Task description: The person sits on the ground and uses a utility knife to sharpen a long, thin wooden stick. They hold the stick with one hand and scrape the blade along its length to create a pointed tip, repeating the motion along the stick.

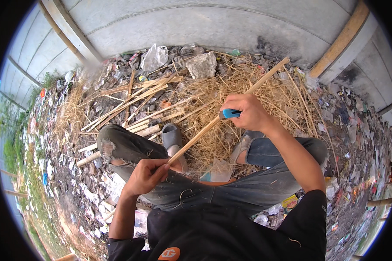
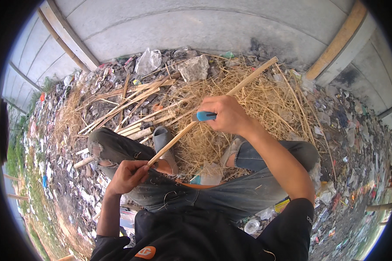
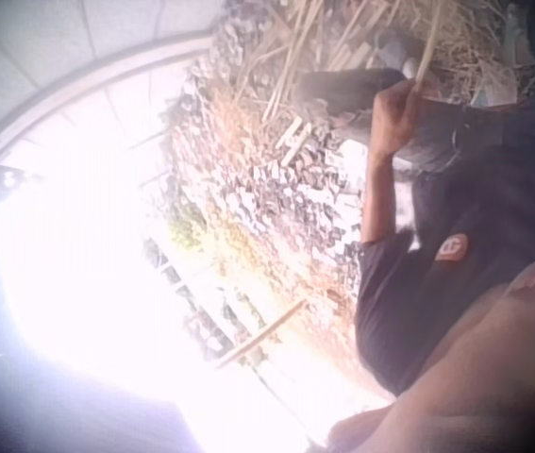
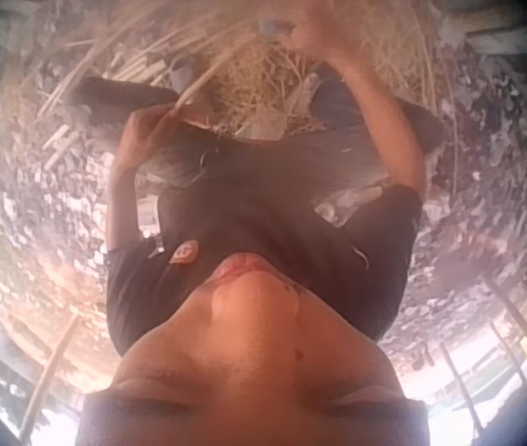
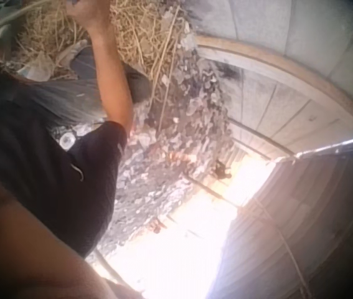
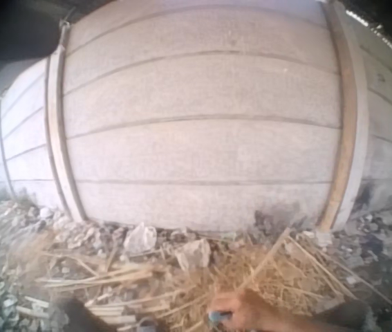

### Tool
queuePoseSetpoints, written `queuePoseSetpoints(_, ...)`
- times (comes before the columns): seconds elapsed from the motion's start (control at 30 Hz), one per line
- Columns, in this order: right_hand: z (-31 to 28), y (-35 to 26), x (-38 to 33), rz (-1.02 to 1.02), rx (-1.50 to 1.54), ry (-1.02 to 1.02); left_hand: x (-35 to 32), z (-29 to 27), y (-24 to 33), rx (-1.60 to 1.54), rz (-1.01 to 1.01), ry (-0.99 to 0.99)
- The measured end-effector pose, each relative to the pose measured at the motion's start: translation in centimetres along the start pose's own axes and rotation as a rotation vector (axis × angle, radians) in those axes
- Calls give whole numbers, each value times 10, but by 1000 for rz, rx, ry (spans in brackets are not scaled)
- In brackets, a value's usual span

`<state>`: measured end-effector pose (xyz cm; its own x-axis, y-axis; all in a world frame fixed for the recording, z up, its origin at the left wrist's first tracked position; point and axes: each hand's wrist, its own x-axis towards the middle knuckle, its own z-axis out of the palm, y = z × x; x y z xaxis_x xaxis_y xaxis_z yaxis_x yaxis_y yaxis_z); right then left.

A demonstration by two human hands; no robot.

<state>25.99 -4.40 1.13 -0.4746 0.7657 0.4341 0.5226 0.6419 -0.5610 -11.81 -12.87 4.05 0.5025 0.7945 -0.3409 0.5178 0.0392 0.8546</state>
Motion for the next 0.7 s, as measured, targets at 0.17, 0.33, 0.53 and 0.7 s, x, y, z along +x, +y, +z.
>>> queuePoseSetpoints(0.17, -4, -5, 1, 139, 32, -57, -5, -5, -1, 63, 2, 16)
queuePoseSetpoints(0.33, 2, -20, -2, -4, 16, -30, -7, -8, -1, 78, -30, 6)
queuePoseSetpoints(0.53, 14, -18, -7, 93, -93, -44, -9, -9, 8, 118, -22, 24)
queuePoseSetpoints(0.7, 29, -14, -10, 272, 366, 225, -13, -5, 15, 131, -12, 69)
